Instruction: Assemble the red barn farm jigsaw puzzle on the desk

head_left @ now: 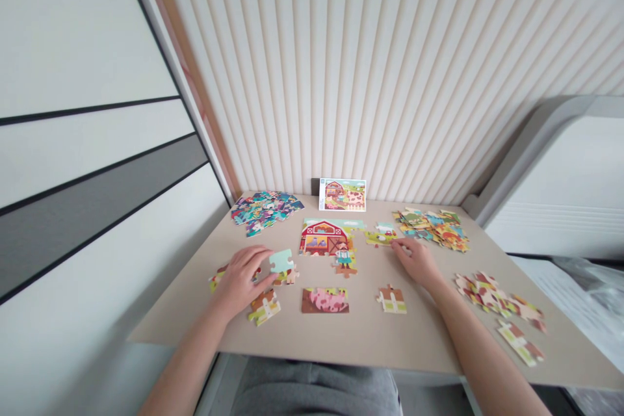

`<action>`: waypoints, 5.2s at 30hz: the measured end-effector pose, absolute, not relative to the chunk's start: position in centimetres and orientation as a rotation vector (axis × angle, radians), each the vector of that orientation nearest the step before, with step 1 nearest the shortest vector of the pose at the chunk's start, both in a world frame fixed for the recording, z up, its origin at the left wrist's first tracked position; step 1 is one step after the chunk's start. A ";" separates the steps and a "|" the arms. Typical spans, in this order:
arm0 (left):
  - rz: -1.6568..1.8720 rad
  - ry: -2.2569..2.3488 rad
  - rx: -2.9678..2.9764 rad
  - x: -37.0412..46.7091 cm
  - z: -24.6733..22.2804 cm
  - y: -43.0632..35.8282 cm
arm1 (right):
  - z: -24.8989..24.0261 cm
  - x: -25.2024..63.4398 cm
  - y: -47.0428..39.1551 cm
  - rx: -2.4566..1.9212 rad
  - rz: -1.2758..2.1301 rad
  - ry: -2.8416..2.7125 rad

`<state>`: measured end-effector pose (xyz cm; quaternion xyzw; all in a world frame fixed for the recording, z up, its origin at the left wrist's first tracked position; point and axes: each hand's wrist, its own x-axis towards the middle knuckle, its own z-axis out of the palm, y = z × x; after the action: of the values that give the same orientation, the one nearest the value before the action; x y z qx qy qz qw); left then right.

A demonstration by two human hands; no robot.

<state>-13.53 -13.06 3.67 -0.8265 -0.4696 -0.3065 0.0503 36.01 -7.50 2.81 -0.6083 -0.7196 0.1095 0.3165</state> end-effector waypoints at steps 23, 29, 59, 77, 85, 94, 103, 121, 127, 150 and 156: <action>-1.006 -1.462 -2.581 -14.1 2.8 -12.9 | 2.5 36.2 -7.4 -1.629 0.306 -1.901; -0.937 -1.465 -2.664 -13.6 2.8 -13.0 | 2.6 36.1 -7.4 -1.639 0.312 -1.905; -1.033 -1.392 -2.507 -12.8 3.5 -13.6 | 3.2 35.6 -7.8 -1.595 0.330 -1.893; -1.319 -1.231 -2.486 -0.3 9.2 -15.9 | 9.5 20.1 -15.7 -0.914 1.506 -1.465; -0.970 -1.093 -2.750 1.7 10.2 -13.0 | 7.6 25.6 -10.6 -1.131 1.290 -1.622; -0.827 -1.261 -2.659 5.1 6.2 -3.9 | 6.5 32.0 0.4 -1.384 1.128 -1.877; -0.761 -1.213 -2.761 5.2 4.0 -4.0 | 5.1 31.5 1.6 -1.393 1.215 -2.053; -0.752 -1.196 -2.827 4.9 3.4 -3.6 | 5.2 36.5 0.5 -1.529 0.820 -1.632; -0.793 -1.195 -2.837 4.9 3.4 -3.6 | 3.8 37.5 0.3 -1.583 0.772 -1.655; -0.781 -1.203 -2.834 4.9 3.3 -3.6 | 7.9 36.2 3.8 -1.482 0.420 -2.295; -0.783 -1.208 -2.823 4.9 3.3 -3.7 | 9.4 33.1 6.2 -1.355 0.447 -2.621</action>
<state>4.86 -3.69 3.25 -0.8907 -0.3812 -0.2471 -0.0138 33.06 6.25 9.35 -0.4526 -0.8756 0.1492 0.0789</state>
